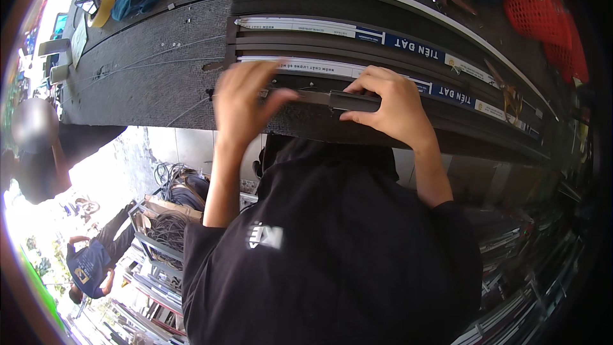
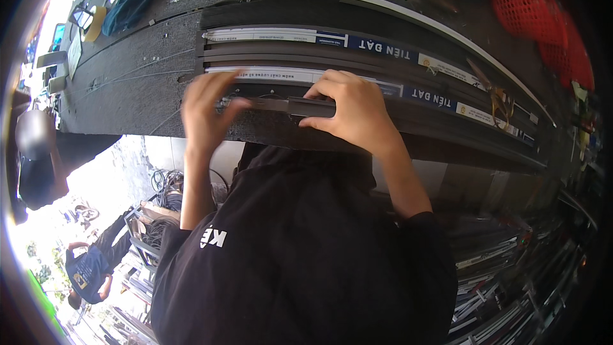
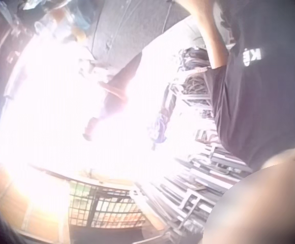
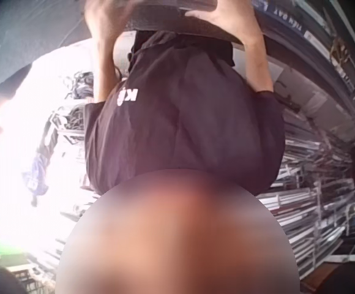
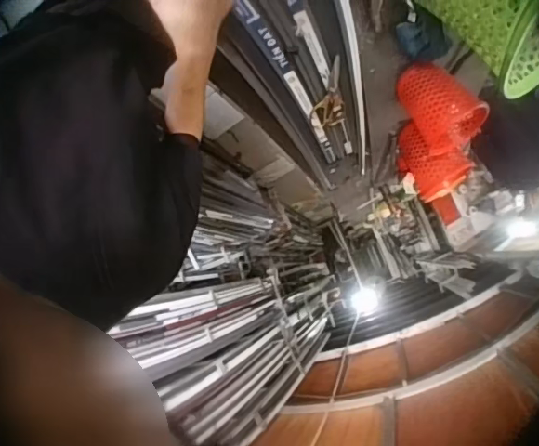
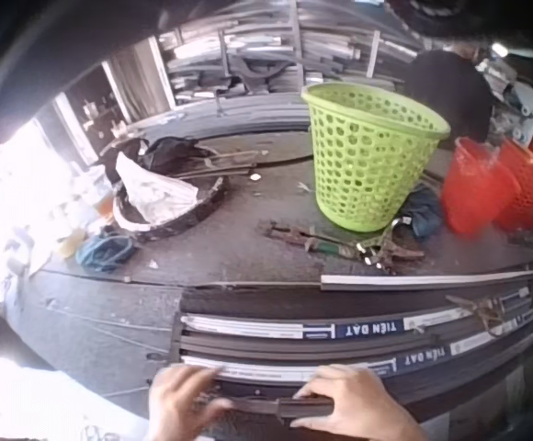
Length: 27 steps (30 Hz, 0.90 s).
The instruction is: The person assembles window frame components on a workbench. They use scissors to trim rubber seals and pliers to cut and insert small metal clips into the frame profiles. The person aligns the seals and clips along the frame edges and secures them in place.
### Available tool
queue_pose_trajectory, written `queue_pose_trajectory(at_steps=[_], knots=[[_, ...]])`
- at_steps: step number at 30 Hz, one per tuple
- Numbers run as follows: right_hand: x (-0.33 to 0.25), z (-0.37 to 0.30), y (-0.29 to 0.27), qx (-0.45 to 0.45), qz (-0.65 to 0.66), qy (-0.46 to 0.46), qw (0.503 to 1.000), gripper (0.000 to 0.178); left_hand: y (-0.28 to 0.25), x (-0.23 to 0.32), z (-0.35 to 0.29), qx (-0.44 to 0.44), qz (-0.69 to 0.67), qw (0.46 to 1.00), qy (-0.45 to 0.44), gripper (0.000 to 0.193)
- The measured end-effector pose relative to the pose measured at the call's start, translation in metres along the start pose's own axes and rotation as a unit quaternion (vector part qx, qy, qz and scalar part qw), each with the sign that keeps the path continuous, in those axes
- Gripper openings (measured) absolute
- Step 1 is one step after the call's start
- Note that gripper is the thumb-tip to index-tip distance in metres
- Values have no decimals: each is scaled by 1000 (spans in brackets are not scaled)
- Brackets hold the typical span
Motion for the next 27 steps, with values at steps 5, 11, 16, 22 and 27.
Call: queue_pose_trajectory(at_steps=[5,11,16,22,27], knots=[[0,-1,-1,9,5,-13,1000,35,-28,-86,-44,160,40,977,-134,24],[-2,-2,-1,5,-8,-2,1000,37,-21,-125,-64,137,-118,971,-155,52],[-4,-6,-2,9,8,22,1000,36,-46,-156,-52,179,-147,965,-122,54],[-20,-9,-3,66,-41,11,997,36,-75,-158,-16,-3,166,960,-224,22],[-28,-9,-3,83,-17,26,996,38,-39,-77,65,-27,-66,994,78,27]])
Point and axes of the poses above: each hand's wrist, its own z-axis towards the middle knuckle, its own y-axis out of the palm, x = y × z, the point moved 5 cm from there along z, towards the middle knuckle, and after that the axes turned 5 degrees about -x, right-handed, at the moved point
